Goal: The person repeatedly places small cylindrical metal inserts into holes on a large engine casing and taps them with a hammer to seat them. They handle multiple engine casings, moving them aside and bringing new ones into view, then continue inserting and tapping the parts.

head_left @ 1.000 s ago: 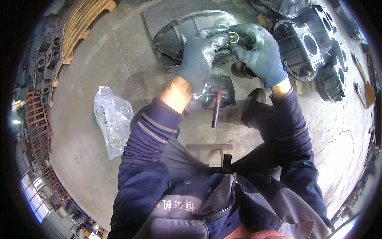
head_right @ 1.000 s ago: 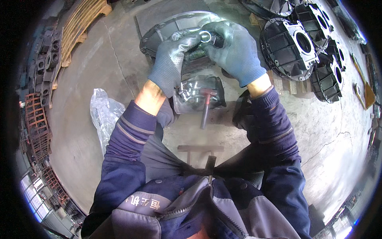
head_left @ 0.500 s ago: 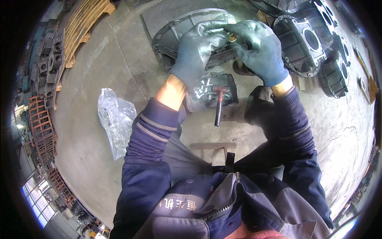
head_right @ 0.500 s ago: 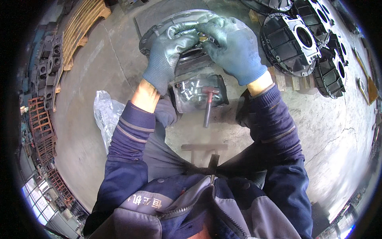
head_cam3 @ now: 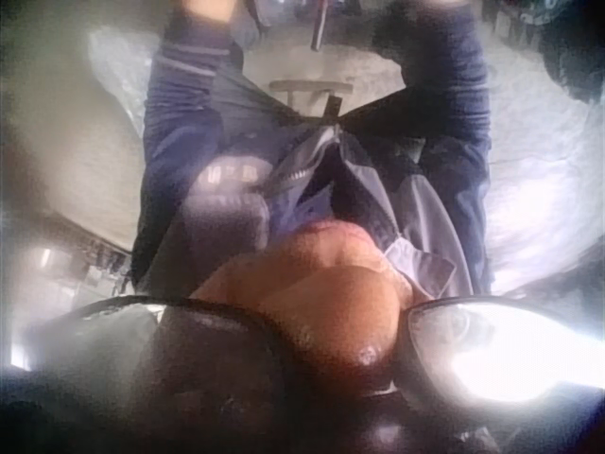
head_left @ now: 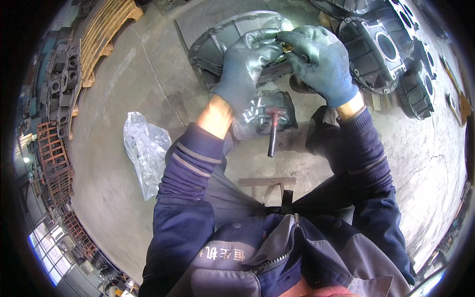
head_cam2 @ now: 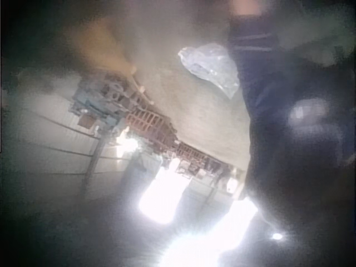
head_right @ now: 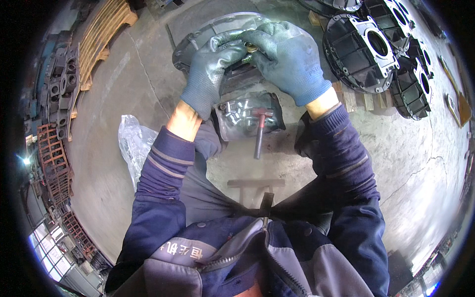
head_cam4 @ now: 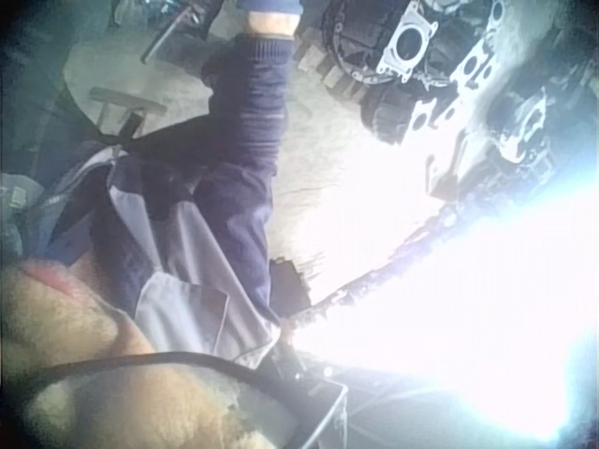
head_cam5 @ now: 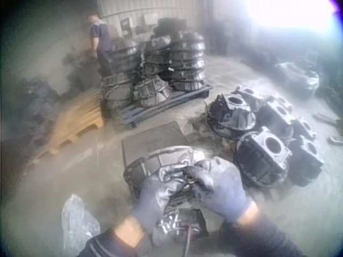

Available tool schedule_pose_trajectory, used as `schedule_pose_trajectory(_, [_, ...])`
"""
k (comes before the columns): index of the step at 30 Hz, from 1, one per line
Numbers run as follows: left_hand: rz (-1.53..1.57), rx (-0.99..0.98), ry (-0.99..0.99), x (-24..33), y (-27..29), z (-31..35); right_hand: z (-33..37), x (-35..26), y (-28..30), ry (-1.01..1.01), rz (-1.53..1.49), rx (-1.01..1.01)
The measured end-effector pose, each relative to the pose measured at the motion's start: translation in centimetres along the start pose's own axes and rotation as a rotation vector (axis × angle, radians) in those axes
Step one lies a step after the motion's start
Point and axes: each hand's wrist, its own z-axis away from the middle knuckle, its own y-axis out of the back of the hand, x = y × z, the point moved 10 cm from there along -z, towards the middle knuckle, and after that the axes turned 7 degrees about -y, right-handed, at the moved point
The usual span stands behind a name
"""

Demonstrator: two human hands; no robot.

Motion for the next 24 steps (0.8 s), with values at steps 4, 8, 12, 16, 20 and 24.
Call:
schedule_pose_trajectory(4, [0.008, -0.027, 0.031, -0.4, -0.4, 0.2, 0.2, 0.1, 0.0, 0.007, 0.002, -0.016])
schedule_pose_trajectory(8, [-0.260, -0.069, 0.013, -0.5, 0.2, -1.0, 0.9, 1.6, -0.3, -0.004, 0.015, -0.006])
schedule_pose_trajectory(12, [-0.984, 0.003, -0.415, 3.3, 2.5, -5.4, 3.6, 7.0, -2.7, -0.169, 0.037, -0.103])
schedule_pose_trajectory(16, [-1.594, -0.062, -0.427, 2.2, 5.9, -11.4, 10.4, 15.2, -6.5, -0.487, 0.069, -0.264])
schedule_pose_trajectory(20, [-1.782, -0.392, -0.219, -1.3, 8.4, -14.8, 18.9, 22.1, -10.5, -0.727, 0.029, -0.371])
schedule_pose_trajectory(24, [-1.577, -0.445, -0.246, -1.7, 8.5, -15.0, 25.0, 27.2, -15.1, -0.887, 0.070, -0.400])
